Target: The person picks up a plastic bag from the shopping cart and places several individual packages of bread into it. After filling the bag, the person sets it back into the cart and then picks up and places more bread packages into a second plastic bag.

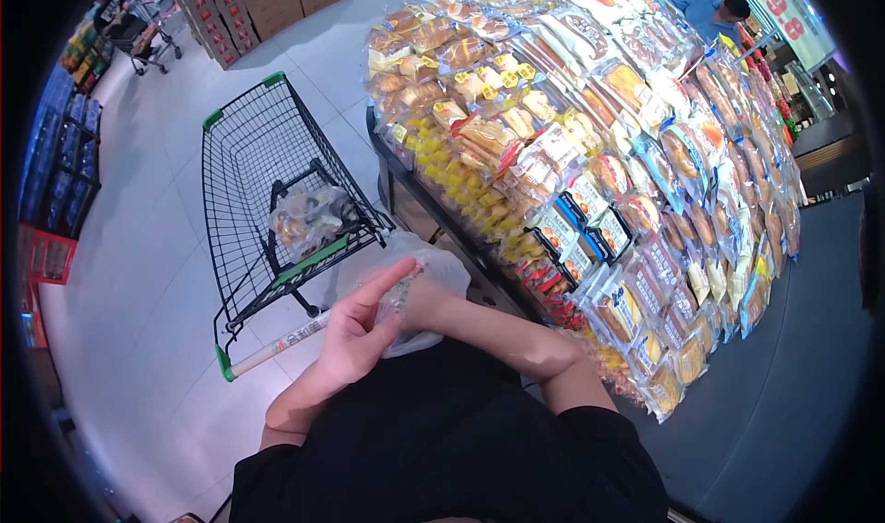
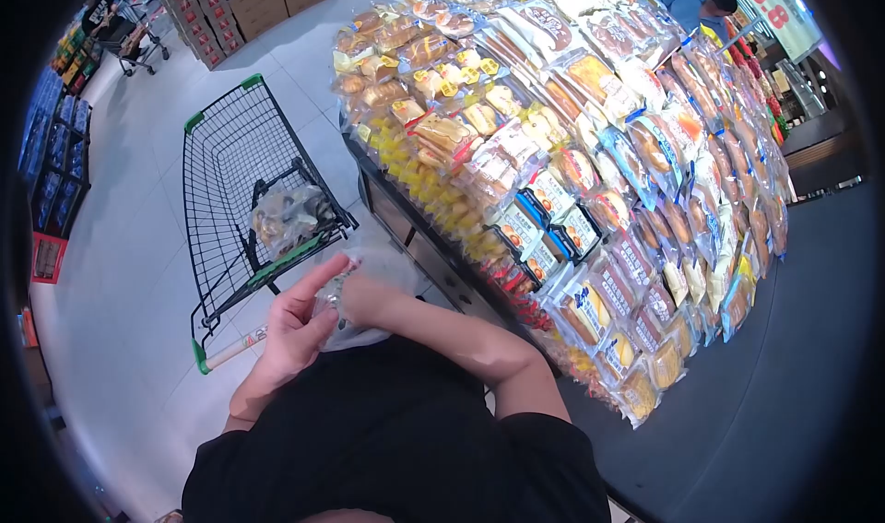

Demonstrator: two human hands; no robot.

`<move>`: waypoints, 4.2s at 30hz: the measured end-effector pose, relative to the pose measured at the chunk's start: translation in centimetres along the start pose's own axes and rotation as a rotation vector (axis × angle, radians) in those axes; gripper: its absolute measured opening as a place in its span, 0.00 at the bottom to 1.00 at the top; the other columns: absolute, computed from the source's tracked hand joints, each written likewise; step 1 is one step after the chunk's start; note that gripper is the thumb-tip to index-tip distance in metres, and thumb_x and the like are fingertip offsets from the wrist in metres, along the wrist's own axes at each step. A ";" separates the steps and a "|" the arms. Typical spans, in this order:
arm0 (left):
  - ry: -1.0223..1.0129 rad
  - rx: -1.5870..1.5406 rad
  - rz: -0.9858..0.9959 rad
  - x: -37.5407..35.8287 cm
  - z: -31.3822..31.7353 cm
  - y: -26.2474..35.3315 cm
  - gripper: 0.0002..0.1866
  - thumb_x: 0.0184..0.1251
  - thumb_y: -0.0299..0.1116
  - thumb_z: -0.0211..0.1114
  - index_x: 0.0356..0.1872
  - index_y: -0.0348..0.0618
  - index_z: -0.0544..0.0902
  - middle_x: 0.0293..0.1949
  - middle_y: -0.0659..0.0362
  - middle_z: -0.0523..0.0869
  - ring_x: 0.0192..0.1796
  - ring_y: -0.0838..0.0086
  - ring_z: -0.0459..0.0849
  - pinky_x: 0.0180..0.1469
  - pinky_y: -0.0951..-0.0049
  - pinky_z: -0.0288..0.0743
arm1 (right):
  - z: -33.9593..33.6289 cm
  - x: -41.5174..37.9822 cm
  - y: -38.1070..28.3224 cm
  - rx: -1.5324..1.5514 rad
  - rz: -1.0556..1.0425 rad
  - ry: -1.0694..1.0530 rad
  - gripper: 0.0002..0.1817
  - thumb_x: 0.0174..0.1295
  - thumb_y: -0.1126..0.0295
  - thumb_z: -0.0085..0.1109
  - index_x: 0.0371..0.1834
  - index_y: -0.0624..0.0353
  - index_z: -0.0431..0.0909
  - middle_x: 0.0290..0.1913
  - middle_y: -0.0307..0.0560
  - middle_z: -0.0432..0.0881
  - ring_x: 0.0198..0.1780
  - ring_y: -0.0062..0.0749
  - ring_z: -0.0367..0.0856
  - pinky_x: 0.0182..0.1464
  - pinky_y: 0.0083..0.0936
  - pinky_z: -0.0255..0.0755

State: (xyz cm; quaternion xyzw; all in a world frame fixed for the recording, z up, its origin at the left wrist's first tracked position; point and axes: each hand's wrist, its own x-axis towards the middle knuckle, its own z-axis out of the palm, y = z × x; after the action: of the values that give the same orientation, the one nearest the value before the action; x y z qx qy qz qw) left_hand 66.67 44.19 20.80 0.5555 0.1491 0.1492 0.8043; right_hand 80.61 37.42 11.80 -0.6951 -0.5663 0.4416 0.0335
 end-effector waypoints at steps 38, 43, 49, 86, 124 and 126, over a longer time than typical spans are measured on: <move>-0.021 0.103 0.068 0.1 -1.3 -0.6 0.36 0.59 0.11 0.49 0.73 0.35 0.69 0.71 0.50 0.70 0.75 0.67 0.67 0.74 0.71 0.54 | -4.5 -11.1 0.4 0.506 -0.464 0.590 0.21 0.45 0.81 0.69 0.48 0.60 0.85 0.47 0.51 0.86 0.49 0.45 0.86 0.52 0.31 0.77; 0.191 0.172 0.092 0.5 -2.1 -1.1 0.36 0.57 0.10 0.46 0.71 0.36 0.72 0.69 0.52 0.73 0.65 0.79 0.74 0.53 0.86 0.69 | -5.1 -13.8 4.9 0.985 -0.649 0.694 0.19 0.48 0.77 0.76 0.46 0.59 0.86 0.49 0.54 0.85 0.51 0.41 0.85 0.57 0.33 0.77; -0.191 0.264 -0.020 0.8 -0.2 -1.7 0.37 0.60 0.12 0.64 0.73 0.36 0.68 0.66 0.55 0.75 0.58 0.82 0.78 0.50 0.86 0.71 | -3.1 -12.0 3.0 1.278 -0.838 0.914 0.23 0.48 0.81 0.73 0.50 0.62 0.82 0.54 0.60 0.81 0.57 0.41 0.80 0.59 0.38 0.75; 0.051 0.461 0.310 2.9 -0.3 -4.5 0.19 0.50 0.15 0.73 0.45 0.43 0.88 0.50 0.55 0.84 0.51 0.67 0.84 0.50 0.72 0.77 | -7.5 -12.5 -1.5 0.162 -0.605 0.849 0.39 0.45 0.81 0.62 0.67 0.60 0.65 0.61 0.56 0.76 0.63 0.55 0.76 0.65 0.43 0.68; 0.064 0.233 0.154 0.6 -0.4 -4.0 0.18 0.56 0.06 0.66 0.44 0.36 0.88 0.56 0.54 0.76 0.53 0.73 0.84 0.50 0.80 0.78 | -23.9 -9.2 28.4 0.196 0.342 1.073 0.19 0.51 0.72 0.73 0.44 0.59 0.75 0.40 0.49 0.83 0.42 0.38 0.81 0.48 0.30 0.74; 0.047 0.232 0.129 0.6 -0.5 -3.9 0.17 0.57 0.07 0.65 0.44 0.37 0.88 0.56 0.54 0.76 0.53 0.73 0.84 0.50 0.80 0.78 | -23.8 -9.3 27.8 0.103 0.374 1.116 0.19 0.51 0.73 0.74 0.44 0.59 0.75 0.40 0.47 0.83 0.41 0.34 0.81 0.47 0.29 0.75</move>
State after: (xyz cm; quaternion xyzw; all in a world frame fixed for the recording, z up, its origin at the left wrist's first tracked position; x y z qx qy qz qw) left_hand 67.33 43.58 16.88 0.6495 0.1481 0.1954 0.7198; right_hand 117.48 30.71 16.40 -0.9078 -0.3088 0.0346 0.2815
